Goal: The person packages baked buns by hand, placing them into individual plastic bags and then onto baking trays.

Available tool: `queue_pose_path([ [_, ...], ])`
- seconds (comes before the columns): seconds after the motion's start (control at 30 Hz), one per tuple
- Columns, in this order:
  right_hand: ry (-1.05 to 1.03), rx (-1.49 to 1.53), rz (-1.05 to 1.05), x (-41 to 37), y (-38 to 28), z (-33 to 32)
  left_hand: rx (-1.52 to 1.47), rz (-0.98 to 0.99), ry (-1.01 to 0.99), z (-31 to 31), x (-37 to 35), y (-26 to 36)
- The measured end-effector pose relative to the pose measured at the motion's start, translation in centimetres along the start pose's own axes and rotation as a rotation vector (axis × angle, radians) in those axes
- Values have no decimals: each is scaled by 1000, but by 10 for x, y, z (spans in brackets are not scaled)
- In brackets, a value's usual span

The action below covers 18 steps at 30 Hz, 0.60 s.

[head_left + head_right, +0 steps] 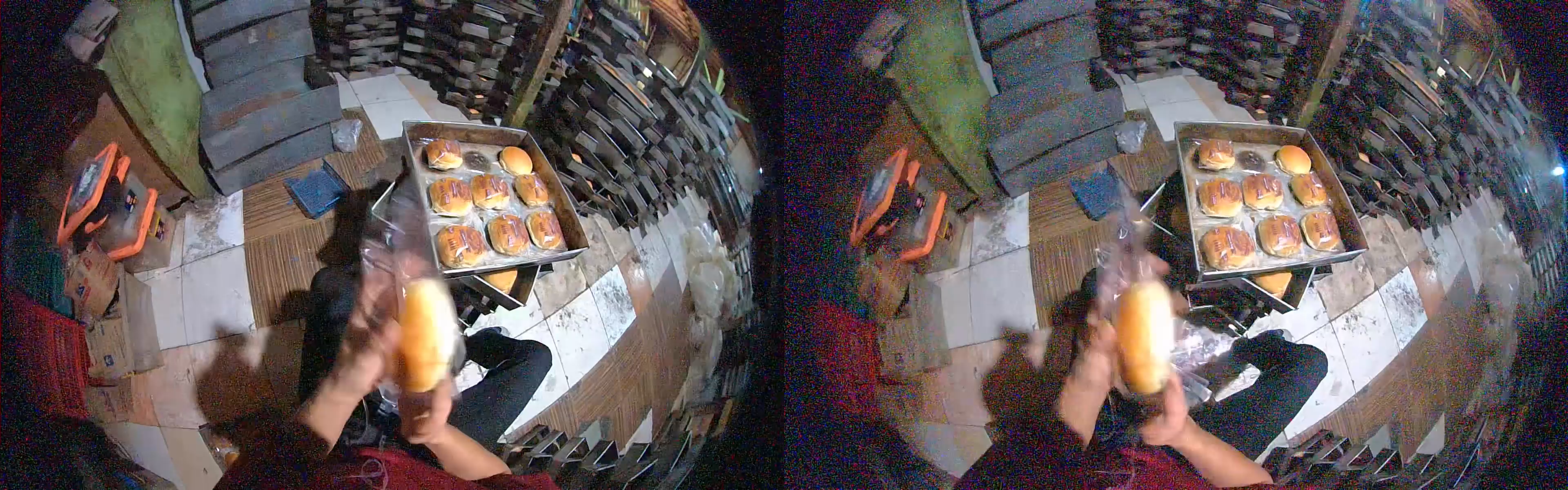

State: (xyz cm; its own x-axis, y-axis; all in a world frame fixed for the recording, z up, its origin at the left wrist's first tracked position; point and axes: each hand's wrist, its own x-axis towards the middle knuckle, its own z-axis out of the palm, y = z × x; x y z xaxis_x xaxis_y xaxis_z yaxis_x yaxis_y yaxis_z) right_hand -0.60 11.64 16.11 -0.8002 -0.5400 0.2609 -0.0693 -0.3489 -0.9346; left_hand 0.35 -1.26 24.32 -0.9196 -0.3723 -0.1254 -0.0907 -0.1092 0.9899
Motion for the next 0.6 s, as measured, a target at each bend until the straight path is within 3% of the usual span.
queue_pose_path([
  [0.03, -7, 0, -4, 7, -18, -1, 694, -365, -317, 4, -10, -2],
  [0.07, 113, 201, 37, 24, -51, -2, 691, -358, -307, 14, -21, -8],
  [0.1, 232, 404, 80, 35, -75, -1, 64, -279, -389, 30, -34, -18],
  [0.13, 253, 399, -86, 36, -88, 3, -564, -187, -451, 39, -42, -25],
  [0.17, 276, 394, -257, 36, -93, 6, -541, -61, -428, 30, -41, -32],
  [0.2, 370, 236, -232, 40, -89, 8, -513, 66, -406, 18, -35, -23],
  [0.23, 252, 591, -1, 38, -100, 5, -718, 230, -128, 15, -31, -10],
  [0.27, 49, 263, -131, 31, -74, -8, -778, 200, 87, 12, -21, 10],
  [0.3, -157, -69, -253, 31, -60, -12, -719, 312, 120, 11, -12, 12],
  [0.37, -303, -635, -272, 37, -64, -1, -603, 94, 46, 20, -4, 3],
  [0.4, -300, -823, -329, 50, -78, 6, -613, 90, 208, 32, -1, -10],
  [0.43, -307, -823, -334, 51, -90, 3, -616, 97, 213, 27, 4, -16],
  [0.5, -666, -1058, -249, 51, -111, -8, -1104, -247, 103, 10, 6, -24],
  [0.53, -639, -1127, -405, 47, -116, -6, -1194, -227, 74, 3, 7, -23],
  [0.57, -644, -1128, -402, 49, -104, -8, -1179, -285, 49, 0, 5, -22],
  [0.6, -493, -1252, -438, 53, -83, -14, -1257, -319, 34, 1, 5, -27],
])
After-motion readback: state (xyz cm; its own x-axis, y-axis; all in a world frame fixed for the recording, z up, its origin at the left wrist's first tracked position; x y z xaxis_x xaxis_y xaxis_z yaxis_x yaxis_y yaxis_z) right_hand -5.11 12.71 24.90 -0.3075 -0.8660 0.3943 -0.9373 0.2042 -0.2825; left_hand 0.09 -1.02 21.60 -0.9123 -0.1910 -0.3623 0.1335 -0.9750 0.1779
